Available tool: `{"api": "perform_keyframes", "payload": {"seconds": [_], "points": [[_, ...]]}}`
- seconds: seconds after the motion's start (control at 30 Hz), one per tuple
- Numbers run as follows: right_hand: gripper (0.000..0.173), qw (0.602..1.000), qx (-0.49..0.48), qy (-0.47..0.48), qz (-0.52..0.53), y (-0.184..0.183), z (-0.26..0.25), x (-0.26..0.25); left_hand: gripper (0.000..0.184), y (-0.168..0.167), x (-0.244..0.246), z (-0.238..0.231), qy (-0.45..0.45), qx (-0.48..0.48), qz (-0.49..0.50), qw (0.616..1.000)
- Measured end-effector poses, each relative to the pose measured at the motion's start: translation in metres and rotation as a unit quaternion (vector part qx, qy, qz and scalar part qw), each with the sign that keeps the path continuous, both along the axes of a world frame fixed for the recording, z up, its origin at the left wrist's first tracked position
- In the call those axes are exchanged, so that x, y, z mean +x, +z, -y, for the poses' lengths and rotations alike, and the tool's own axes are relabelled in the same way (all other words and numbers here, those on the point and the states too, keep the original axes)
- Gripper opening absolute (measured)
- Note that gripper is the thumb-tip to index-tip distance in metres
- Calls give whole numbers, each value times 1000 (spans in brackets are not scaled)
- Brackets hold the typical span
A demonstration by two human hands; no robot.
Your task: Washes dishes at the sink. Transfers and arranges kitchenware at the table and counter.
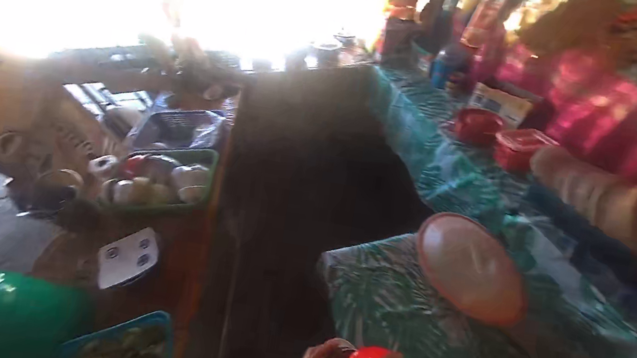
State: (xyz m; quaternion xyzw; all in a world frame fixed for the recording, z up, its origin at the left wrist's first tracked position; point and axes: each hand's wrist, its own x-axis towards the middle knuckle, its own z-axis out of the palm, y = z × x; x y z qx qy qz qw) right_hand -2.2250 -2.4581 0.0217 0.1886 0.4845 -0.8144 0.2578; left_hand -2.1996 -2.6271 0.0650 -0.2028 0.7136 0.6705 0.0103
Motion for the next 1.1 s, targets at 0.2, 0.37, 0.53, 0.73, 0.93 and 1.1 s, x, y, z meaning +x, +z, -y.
{"api": "perform_keyframes", "payload": {"seconds": [0.2, 0.37, 0.53, 0.73, 0.93, 1.1], "points": [[36, 988, 22, 152, 20, 19, 165, -54, 38, 3, 2, 134, 221, -11, -19, 975], [35, 975, -52, 217, -1, 37, 269, -105, 35, 24, -29, 216, 322, -22, -28, 946], [27, 966, -70, 247, -14, 45, 352, -170, 38, 30, -82, 289, 342, -112, 31, 932], [25, 952, -80, 294, -33, 51, 446, -264, 27, 37, -164, 357, 444, -92, 29, 891], [17, 938, -64, 339, -31, 70, 533, -317, 27, 46, -208, 411, 557, -92, 27, 825], [16, 930, -79, 356, 41, 78, 602, -342, 25, 56, -227, 464, 599, -94, 28, 795]]}}
